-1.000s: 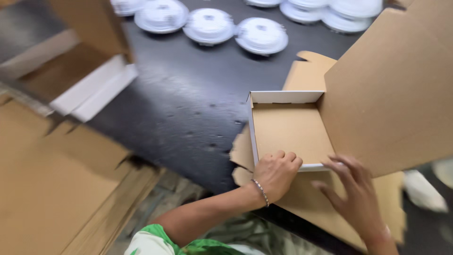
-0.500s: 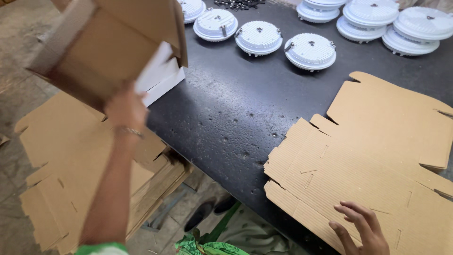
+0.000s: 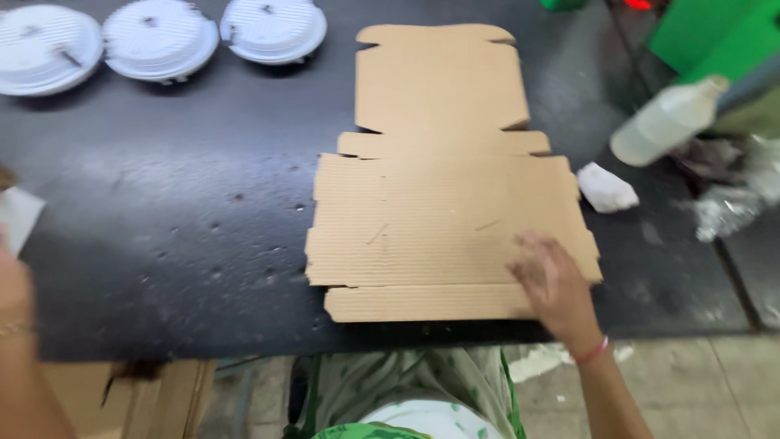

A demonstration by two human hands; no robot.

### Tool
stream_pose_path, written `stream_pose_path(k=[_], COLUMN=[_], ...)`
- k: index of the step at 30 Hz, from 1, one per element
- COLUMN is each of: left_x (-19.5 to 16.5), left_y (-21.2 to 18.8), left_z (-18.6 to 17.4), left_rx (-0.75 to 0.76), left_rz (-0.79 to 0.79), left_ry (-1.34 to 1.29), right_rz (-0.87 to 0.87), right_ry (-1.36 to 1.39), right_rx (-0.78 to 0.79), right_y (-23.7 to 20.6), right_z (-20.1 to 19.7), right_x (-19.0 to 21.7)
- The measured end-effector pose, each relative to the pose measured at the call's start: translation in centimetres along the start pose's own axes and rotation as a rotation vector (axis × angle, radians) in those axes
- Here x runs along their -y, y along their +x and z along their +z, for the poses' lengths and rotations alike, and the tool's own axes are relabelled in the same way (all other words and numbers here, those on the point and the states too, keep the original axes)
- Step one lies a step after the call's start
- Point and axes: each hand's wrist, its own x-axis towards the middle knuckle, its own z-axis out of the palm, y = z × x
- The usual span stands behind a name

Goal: The person assembles flat cardboard boxes by folding the sides and inserting white cardboard inserts into the slots. The person repeats this process for multiple boxes, stacking the completed boxes to the side.

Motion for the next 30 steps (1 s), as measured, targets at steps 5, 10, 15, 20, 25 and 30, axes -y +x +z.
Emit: stream_pose_path(k=[5,10,15,20,25,30], left_x=[-16.3,-30.8,-31.6,-20.2,-17.4,-24.4], left_y=[-6.1,-9.8,-14.0,-14.8,-11.9,-11.1], left_z=[-0.5,-1.1,-2.3,-3.9,-3.0,1.6], left_rx=[-0.318,0.275,0.291,0.945,0.48,0.3], left_rz=[0.548,0.936,1.22,0.736,0.31,0.345], left_ry=[-0.491,-0.672,-0.461,-0.037,-0.298,-0.856], right_rz=[-0.086,-0.288,-0.289,0.441,0.392,0.343], right_ry=[-0.078,-0.18,-0.065,-0.344,-0.215,-0.098], right_rx=[0.073,0.237,0.423,0.978,0.18,0.13], right_y=[3.2,5.2,2.0,-2.9,-3.3,-1.7], right_z=[1.5,5.6,-0.6,-12.6,-11.6,-3.7], right_x=[-3.6,-0.3,2.4,2.1,-2.4,-9.9])
